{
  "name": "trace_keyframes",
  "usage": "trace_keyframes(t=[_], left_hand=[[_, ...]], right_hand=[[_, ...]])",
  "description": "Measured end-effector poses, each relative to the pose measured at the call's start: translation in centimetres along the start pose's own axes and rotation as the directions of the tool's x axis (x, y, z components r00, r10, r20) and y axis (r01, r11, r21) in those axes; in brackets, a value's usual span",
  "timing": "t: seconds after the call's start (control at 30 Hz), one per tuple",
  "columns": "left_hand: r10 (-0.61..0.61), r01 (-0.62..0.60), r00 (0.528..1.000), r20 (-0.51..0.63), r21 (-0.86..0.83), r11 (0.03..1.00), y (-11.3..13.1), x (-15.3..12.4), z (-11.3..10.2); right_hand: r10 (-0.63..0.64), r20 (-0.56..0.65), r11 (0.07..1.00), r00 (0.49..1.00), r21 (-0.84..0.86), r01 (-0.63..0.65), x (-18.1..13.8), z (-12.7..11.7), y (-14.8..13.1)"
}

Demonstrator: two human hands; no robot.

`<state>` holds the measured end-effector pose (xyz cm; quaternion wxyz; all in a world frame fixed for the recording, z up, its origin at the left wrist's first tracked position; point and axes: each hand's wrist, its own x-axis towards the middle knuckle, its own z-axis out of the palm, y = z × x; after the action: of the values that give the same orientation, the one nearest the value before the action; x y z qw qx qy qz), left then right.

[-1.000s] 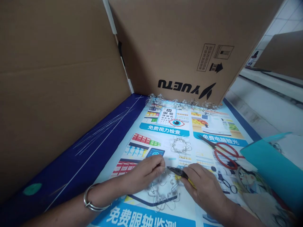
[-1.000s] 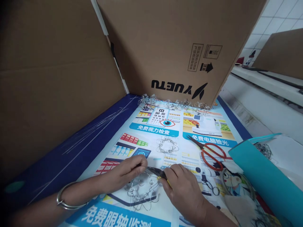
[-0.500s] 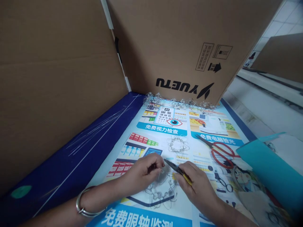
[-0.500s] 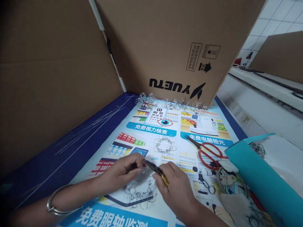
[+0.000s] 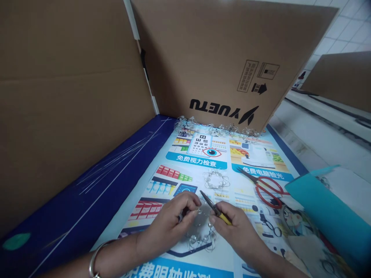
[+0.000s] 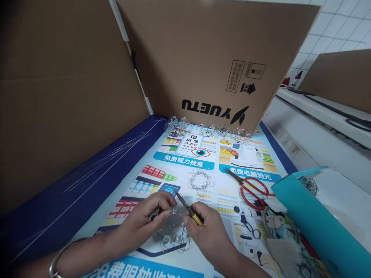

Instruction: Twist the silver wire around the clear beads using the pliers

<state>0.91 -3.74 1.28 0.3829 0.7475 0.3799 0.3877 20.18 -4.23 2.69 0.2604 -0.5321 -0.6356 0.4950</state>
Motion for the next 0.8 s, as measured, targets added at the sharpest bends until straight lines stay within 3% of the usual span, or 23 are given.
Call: trace_keyframes(t=[0.37,0.8], left_hand=[[-0.058,0.054,0.993,0.101,0.049,0.997,-0.18,0.24,0.10],[-0.037,0.034,0.996,0.084,0.032,0.999,0.05,0.52,0.63]], right_hand=[[-0.029,0.010,0.999,1.000,0.036,0.029,-0.03,-0.41,0.83],[-0.079,0.001,0.996,0.997,-0.050,0.079,-0.25,0.00,0.83]])
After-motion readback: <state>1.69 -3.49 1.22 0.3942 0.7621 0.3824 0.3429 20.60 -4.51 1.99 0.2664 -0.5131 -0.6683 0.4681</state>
